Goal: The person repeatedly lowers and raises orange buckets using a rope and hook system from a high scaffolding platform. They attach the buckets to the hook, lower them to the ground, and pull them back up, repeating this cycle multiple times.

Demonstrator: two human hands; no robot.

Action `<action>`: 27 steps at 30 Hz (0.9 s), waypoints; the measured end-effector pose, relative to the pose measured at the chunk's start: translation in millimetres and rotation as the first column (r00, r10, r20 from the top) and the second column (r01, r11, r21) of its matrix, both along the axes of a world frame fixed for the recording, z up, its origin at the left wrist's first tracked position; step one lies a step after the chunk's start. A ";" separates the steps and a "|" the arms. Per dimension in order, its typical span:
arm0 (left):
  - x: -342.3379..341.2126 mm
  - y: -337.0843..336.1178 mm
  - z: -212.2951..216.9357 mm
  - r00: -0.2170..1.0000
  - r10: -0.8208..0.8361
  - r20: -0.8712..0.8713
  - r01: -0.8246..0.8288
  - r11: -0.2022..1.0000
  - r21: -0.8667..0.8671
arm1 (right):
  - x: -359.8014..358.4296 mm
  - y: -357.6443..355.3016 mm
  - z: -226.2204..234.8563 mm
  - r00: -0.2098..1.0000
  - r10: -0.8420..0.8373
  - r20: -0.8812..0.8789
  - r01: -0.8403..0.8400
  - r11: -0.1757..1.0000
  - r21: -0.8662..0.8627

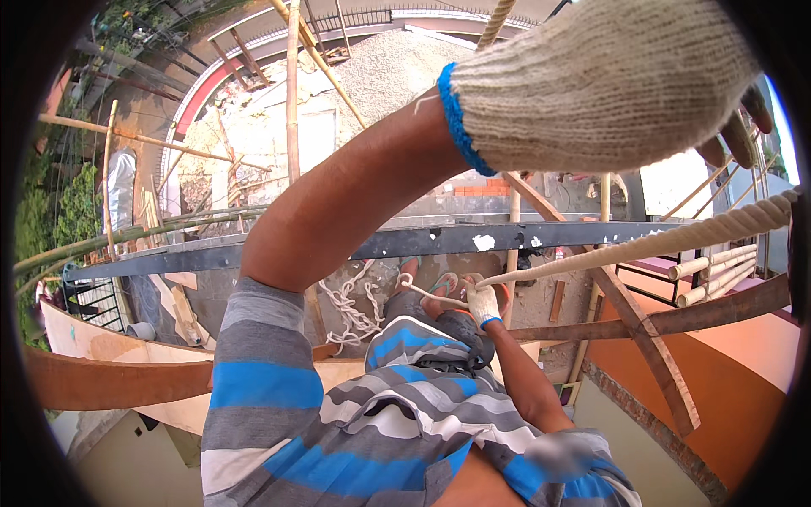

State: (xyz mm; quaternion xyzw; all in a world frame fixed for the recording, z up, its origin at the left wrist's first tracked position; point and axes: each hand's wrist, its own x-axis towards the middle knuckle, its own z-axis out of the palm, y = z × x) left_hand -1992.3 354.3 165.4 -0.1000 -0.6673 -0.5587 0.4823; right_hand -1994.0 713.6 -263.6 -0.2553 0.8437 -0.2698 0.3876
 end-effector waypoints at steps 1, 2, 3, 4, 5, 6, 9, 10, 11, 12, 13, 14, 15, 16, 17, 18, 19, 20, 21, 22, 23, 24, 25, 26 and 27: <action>-0.9 -1.0 25.4 0.998 -0.062 -0.020 0.062 0.998 0.011 | 0.0 -0.5 -2.9 0.999 0.035 0.036 -0.038 0.997 0.069; 1.0 -2.2 51.3 0.992 -0.121 -0.038 0.122 0.992 0.024 | 1.4 0.8 -4.8 0.995 0.068 0.070 -0.077 0.987 0.138; -11.1 -4.7 64.1 0.969 -0.237 -0.070 0.242 0.968 0.063 | 1.0 24.2 -29.1 0.997 0.075 0.024 -0.077 0.987 0.142; -1.9 -7.7 85.1 0.955 -0.285 -0.078 0.291 0.953 0.082 | 2.3 34.0 -47.1 0.990 0.143 -0.007 -0.141 0.982 0.125; 4.4 -9.6 100.0 0.940 -0.333 -0.072 0.339 0.935 0.100 | 7.6 31.2 -39.5 0.991 0.133 0.014 -0.134 0.980 0.150; 13.5 -8.5 115.1 0.930 -0.363 -0.066 0.368 0.923 0.108 | 12.7 27.6 -32.1 0.992 0.124 0.035 -0.128 0.976 0.175; 4.4 -3.6 124.5 0.829 -0.543 -0.134 0.559 0.813 0.162 | 2.7 50.8 -47.0 0.991 0.131 0.032 -0.134 0.953 0.273; 21.1 0.0 131.9 0.825 -0.545 -0.146 0.564 0.809 0.167 | 0.5 44.6 -50.1 0.986 0.164 0.040 -0.168 0.947 0.272; 30.0 3.1 132.4 0.811 -0.562 -0.166 0.585 0.792 0.177 | -2.0 46.9 -46.6 0.965 0.255 0.065 -0.262 0.916 0.303; 61.2 16.0 150.4 0.843 -0.518 -0.143 0.536 0.826 0.171 | -1.8 22.1 -19.0 0.907 0.410 0.092 -0.418 0.860 0.292; 43.0 15.8 129.5 0.794 -0.579 -0.188 0.608 0.767 0.206 | -16.2 33.0 -7.5 0.902 0.416 0.118 -0.430 0.831 0.352; 44.2 24.6 123.8 0.785 -0.585 -0.206 0.620 0.751 0.227 | -24.8 34.3 0.3 0.858 0.497 0.128 -0.508 0.786 0.352; 49.5 34.1 119.2 0.780 -0.585 -0.223 0.625 0.740 0.246 | -35.8 28.9 8.6 0.803 0.582 0.130 -0.587 0.731 0.348; 52.1 43.0 109.8 0.775 -0.584 -0.241 0.632 0.725 0.275 | -48.8 23.8 16.8 0.742 0.657 0.134 -0.656 0.670 0.348; 62.3 51.5 100.1 0.809 -0.544 -0.222 0.588 0.754 0.294 | -58.1 6.7 39.9 0.729 0.685 0.027 -0.674 0.709 0.206; 79.1 57.4 90.3 0.794 -0.551 -0.255 0.606 0.695 0.386 | -60.9 -37.6 129.9 0.733 0.678 0.049 -0.680 0.728 0.089; 84.5 71.9 81.7 0.818 -0.497 -0.290 0.575 0.697 0.429 | -63.8 -64.0 184.9 0.741 0.667 -0.077 -0.668 0.744 0.019; 89.3 89.9 75.6 0.851 -0.437 -0.292 0.525 0.686 0.504 | -67.3 -90.5 243.7 0.761 0.630 -0.156 -0.645 0.760 -0.077; 93.8 100.4 65.6 0.822 -0.481 -0.305 0.569 0.680 0.462 | -66.8 -121.3 303.0 0.773 0.597 -0.213 -0.629 0.765 -0.139; 96.2 117.6 51.8 0.925 -0.301 -0.233 0.380 0.753 0.537 | -69.6 -143.8 345.5 0.791 0.500 -0.352 -0.606 0.721 -0.337; 101.0 128.4 40.9 0.971 -0.165 -0.172 0.235 0.779 0.581 | -66.0 -164.7 409.1 0.802 0.454 -0.388 -0.592 0.689 -0.418; 104.7 137.6 33.1 0.981 -0.132 -0.141 0.191 0.759 0.622 | -62.4 -187.2 434.2 0.836 0.323 -0.444 -0.547 0.569 -0.615; 109.3 144.1 25.6 0.990 -0.089 -0.109 0.138 0.738 0.661 | -52.1 -204.7 476.9 0.864 0.288 -0.414 -0.503 0.443 -0.742; 117.3 149.5 17.6 0.997 -0.040 -0.067 0.075 0.717 0.693 | -44.1 -226.3 505.1 0.846 0.519 -0.123 -0.281 0.238 -0.930; 116.2 157.2 9.3 0.996 -0.038 -0.077 0.080 0.728 0.681 | -43.3 -237.4 537.5 0.672 0.732 0.116 0.016 0.141 -0.990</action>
